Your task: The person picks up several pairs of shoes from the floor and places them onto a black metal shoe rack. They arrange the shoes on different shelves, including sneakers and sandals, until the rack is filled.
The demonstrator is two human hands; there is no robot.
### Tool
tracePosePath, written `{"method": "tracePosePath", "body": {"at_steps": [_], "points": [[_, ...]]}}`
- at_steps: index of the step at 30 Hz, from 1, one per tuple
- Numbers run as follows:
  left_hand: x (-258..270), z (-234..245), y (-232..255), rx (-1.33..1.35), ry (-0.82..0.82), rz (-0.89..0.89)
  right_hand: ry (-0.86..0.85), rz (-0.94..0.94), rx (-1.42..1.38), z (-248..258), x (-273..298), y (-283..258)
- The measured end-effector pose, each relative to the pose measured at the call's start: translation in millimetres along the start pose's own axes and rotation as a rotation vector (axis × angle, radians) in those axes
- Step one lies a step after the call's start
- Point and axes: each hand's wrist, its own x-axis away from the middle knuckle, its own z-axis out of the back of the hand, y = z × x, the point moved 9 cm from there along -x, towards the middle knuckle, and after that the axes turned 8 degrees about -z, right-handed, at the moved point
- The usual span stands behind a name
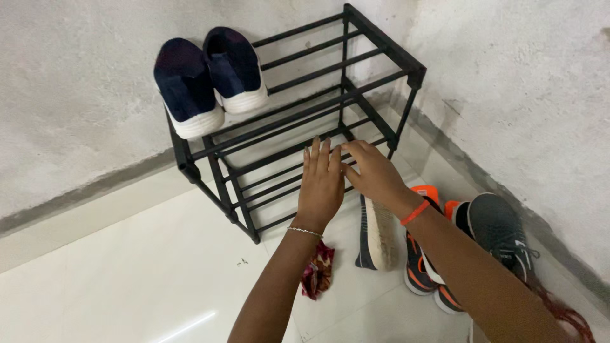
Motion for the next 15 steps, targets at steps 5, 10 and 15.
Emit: {"method": "tracePosePath", "body": {"at_steps": [5,10,15], "points": [[3.4,-37.6,19.5,0.109,0.017,-0.024,0.018,-0.039,0.004,-8.4,17.5,49.1],[19.3,-85.8,36.1,0.168,-0.067,0.016,-0.062,-0.071,0.012,-30.2,31.7,96.7],[46.3,-131.3,48.6,0.272,-0.132,0.065,-0.131,-0.094,0.005,-50.2,50.5,136.5]]}}
